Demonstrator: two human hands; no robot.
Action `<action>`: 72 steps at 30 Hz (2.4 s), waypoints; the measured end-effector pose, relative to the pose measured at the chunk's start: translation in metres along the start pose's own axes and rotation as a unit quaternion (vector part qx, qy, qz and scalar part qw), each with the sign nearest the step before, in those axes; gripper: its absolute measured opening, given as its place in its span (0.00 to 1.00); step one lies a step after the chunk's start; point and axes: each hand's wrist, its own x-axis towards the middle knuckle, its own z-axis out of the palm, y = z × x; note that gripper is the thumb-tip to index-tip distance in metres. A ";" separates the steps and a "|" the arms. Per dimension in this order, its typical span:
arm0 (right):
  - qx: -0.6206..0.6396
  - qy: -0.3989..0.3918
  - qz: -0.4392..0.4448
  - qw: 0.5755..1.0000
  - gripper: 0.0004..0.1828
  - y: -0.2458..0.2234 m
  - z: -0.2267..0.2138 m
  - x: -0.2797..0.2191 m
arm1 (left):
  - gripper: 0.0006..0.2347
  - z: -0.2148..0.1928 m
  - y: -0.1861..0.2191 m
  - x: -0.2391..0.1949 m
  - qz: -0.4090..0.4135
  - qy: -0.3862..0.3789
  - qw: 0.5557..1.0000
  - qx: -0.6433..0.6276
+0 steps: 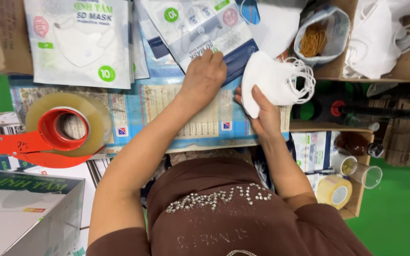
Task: The recorder packages individual protective masks into boxes and seals the boxes with a tape dispenser.
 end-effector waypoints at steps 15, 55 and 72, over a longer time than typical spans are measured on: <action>-0.114 -0.056 -0.079 0.989 0.23 0.005 0.017 -0.017 | 0.03 0.002 -0.002 -0.003 -0.105 -0.039 0.991 -0.079; -0.518 -0.375 -0.227 0.735 0.26 -0.045 0.056 -0.041 | 0.12 -0.158 0.083 -0.024 -0.172 -0.061 0.891 -0.415; -0.543 -0.390 -0.240 0.704 0.11 -0.069 0.048 -0.066 | 0.18 -0.182 0.048 -0.016 -0.117 -0.233 0.890 -0.374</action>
